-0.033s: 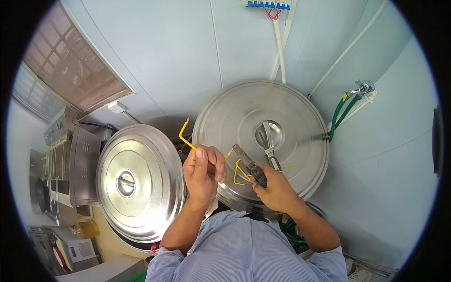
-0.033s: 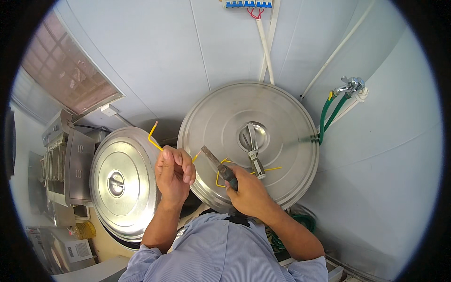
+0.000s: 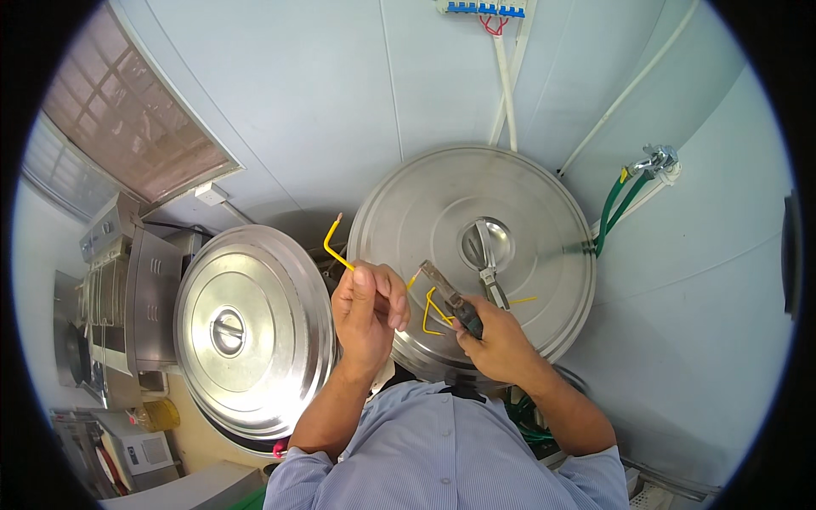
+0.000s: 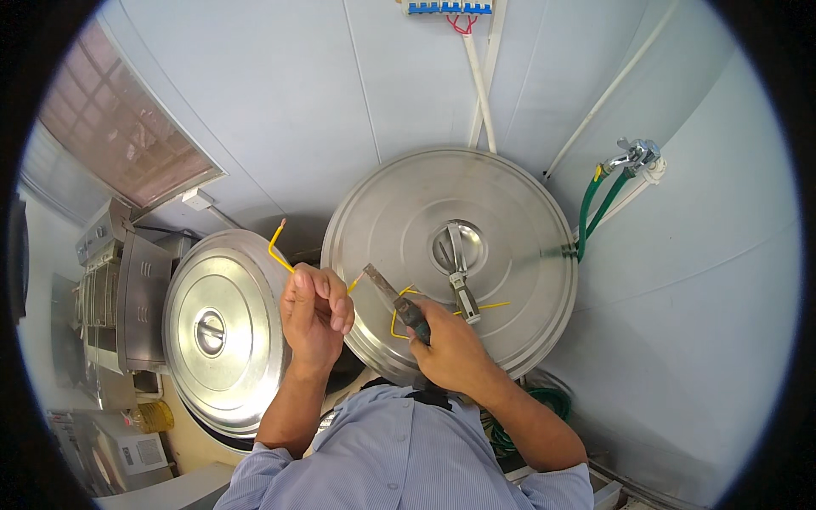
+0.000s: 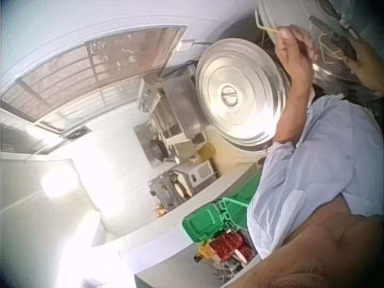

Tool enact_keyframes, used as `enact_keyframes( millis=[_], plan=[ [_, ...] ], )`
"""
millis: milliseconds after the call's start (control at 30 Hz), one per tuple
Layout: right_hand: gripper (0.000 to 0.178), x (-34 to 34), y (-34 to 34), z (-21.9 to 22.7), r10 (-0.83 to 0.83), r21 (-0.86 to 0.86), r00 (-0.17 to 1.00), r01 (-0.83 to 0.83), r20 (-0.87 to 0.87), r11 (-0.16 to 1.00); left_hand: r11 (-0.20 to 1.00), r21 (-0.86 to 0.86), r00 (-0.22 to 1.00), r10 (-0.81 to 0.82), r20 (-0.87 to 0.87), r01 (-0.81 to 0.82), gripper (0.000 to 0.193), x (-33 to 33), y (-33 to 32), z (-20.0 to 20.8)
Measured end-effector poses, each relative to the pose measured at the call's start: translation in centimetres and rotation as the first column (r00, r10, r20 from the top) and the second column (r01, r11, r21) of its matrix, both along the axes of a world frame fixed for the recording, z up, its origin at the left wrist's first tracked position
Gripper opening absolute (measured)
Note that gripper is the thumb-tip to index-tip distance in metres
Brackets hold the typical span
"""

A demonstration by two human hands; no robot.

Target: The person works on an electrical distribution box mounted on a wall, using a screwdriver to tighten terminal screws and connect yellow wires. They also use pliers to strip the insulation from the ends of the wires and prepare them for connection.

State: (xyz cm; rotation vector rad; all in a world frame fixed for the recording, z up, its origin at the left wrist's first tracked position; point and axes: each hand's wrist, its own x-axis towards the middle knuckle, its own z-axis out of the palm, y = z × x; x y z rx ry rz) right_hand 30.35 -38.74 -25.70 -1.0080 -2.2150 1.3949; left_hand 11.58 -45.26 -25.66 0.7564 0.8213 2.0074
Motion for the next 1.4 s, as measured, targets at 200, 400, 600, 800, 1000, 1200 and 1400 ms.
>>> enact_keyframes(
  millis=[200, 400, 600, 800, 1000, 1200, 1400],
  plan=[
    [0.031, 0.0, 0.0, 0.3, 0.002, 0.020, 1.000, -0.002, 0.007, 1.000, 1.000, -0.006, 0.999, -0.011, 0.040, 0.011, 0.036, -0.1, 0.1, 0.1],
    [0.029, 0.0, 0.1, 0.0, 0.011, 0.025, 1.000, -0.011, -0.007, 1.000, 1.000, -0.003, 0.999, -0.023, 0.050, 0.023, 0.036, -0.2, 0.1, 0.0],
    [0.026, 0.1, 0.1, 0.2, 0.025, 0.074, 1.000, -0.026, 0.003, 0.997, 1.000, 0.003, 0.999, -0.030, 0.042, 0.030, 0.036, -0.3, 0.2, -0.2],
    [0.036, 0.1, 0.1, 0.3, 0.017, 0.074, 0.993, -0.026, 0.121, 0.997, 0.999, -0.037, 0.995, 0.003, 0.103, 0.001, 0.039, 0.0, 0.1, -0.1],
    [0.034, -0.2, 0.2, 0.1, 0.018, 0.044, 0.988, -0.025, 0.156, 0.999, 0.996, -0.079, 0.990, 0.042, 0.134, -0.032, 0.046, 0.5, 0.2, 0.4],
    [0.036, -0.2, 0.3, -0.2, 0.019, 0.051, 0.981, -0.029, 0.194, 0.998, 0.982, -0.173, 0.993, 0.091, 0.069, -0.078, 0.047, 0.6, 0.1, 0.6],
    [0.040, -0.3, 0.0, -3.7, -0.126, 0.354, 0.957, 0.026, 0.263, 0.935, 0.943, -0.305, 0.988, 0.151, 0.040, -0.132, 0.047, 1.4, 0.5, 0.6]
  ],
)
